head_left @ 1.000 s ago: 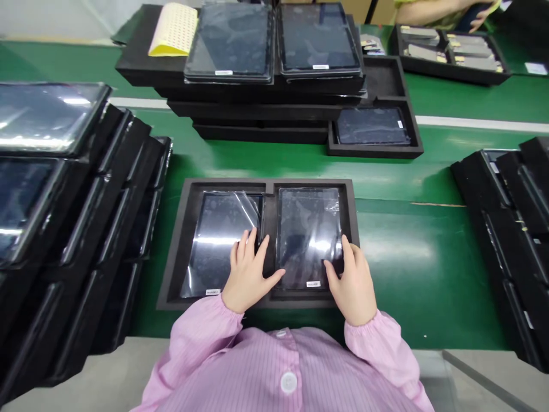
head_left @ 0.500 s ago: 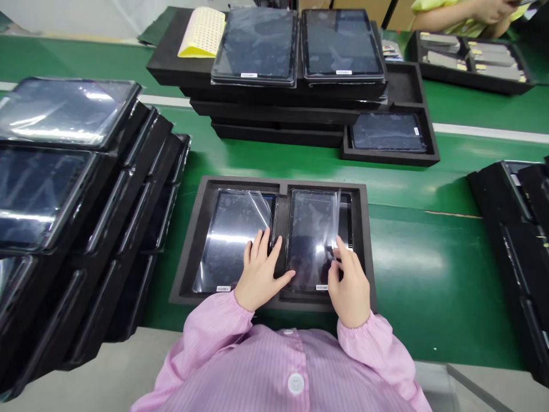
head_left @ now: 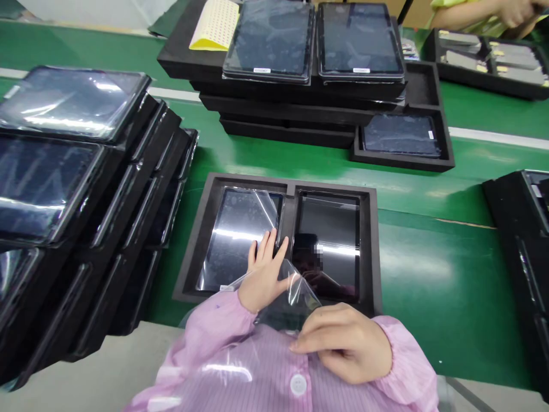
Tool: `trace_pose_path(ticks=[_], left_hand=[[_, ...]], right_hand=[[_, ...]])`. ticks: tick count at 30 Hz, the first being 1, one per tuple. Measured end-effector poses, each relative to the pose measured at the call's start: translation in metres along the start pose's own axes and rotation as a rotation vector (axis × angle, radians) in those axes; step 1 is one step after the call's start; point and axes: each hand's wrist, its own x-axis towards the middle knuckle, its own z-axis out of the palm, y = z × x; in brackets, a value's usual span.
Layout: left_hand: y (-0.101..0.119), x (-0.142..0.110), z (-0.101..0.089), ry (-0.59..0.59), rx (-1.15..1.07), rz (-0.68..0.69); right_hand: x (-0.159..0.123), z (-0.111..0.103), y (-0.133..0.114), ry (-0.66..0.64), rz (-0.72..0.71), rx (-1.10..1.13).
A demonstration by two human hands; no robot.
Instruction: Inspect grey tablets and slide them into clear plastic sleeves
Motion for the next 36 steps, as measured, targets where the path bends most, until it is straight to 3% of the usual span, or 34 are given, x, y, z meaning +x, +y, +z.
trace_pose_path(ticks=[5, 8, 13, 17, 22, 29, 34, 36], left_hand=[[0.001, 0.000, -0.001, -0.007, -0.017, -0.003], [0.000, 0.001, -0.001, -0.002, -0.035, -0.005], [0.001, 0.003, -0.002, -0.021, -0.076, -0.015], [0.017, 0.003, -0.005, 0.031, -0.063, -0.044], [0.047, 0.012, -0.001, 0.122, -0.151, -0.100], [0.060, 0.028, -0.010, 0.205, -0.767, -0.255], [0.074, 0.031, -0.030, -0.044, -1.487, -0.279], [0.069, 0.027, -0.037, -0.041, -1.645, -0.309]], right_hand=[[0.000, -0.004, -0.007, 0.009, 0.018, -0.050], [0.000, -0.005, -0.010, 0.082, 0.044, -0.114], [-0.005, -0.008, -0.009, 0.399, 0.199, -0.347], [-0.022, -0.010, 0.010, 0.662, 0.415, -0.733], [-0.042, -0.009, 0.045, 0.562, 0.680, -1.187], [-0.039, -0.020, 0.064, 0.622, 0.572, -1.209], [-0.037, -0.044, 0.059, 0.671, 0.459, -1.090], [-0.035, -0.053, 0.053, 0.667, 0.390, -1.014]])
